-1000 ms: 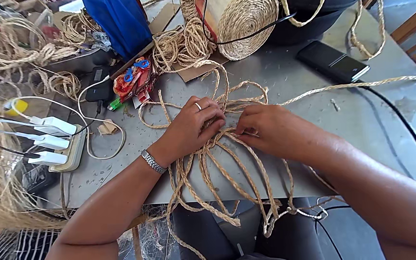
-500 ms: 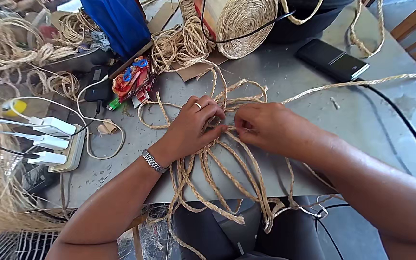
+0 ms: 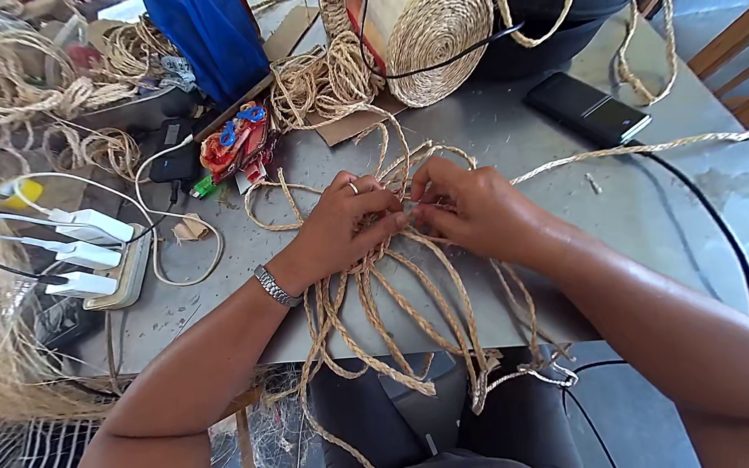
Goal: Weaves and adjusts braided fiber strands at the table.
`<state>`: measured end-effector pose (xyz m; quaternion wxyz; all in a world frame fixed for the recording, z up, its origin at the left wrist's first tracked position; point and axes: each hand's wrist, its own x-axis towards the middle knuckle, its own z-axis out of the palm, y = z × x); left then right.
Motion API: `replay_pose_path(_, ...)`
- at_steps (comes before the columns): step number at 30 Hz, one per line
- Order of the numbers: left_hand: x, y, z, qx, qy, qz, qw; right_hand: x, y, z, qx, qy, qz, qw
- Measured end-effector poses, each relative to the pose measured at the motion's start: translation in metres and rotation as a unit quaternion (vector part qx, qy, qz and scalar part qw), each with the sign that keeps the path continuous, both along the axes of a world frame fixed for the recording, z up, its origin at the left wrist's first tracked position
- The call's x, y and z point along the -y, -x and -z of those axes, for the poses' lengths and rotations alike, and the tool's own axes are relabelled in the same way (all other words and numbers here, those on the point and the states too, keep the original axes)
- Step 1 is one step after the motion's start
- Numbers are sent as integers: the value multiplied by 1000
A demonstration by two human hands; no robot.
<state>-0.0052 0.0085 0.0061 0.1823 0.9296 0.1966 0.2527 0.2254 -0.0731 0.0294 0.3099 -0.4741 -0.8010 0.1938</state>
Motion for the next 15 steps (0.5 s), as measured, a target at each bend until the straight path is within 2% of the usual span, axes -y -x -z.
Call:
replay_pose_path(4, 8, -4, -1, -15, -14, -23, 1000, -2, 2, -1, -28, 25, 0, 999)
replay_pose_path(9, 12, -6, -3, -46, 3, -51, 998, -3, -4, -6, -56, 109, -6, 992)
replay_pose_path(15, 14, -8, -1, -48, -3, -63, 997, -2, -12, -11, -17, 80, -60, 995)
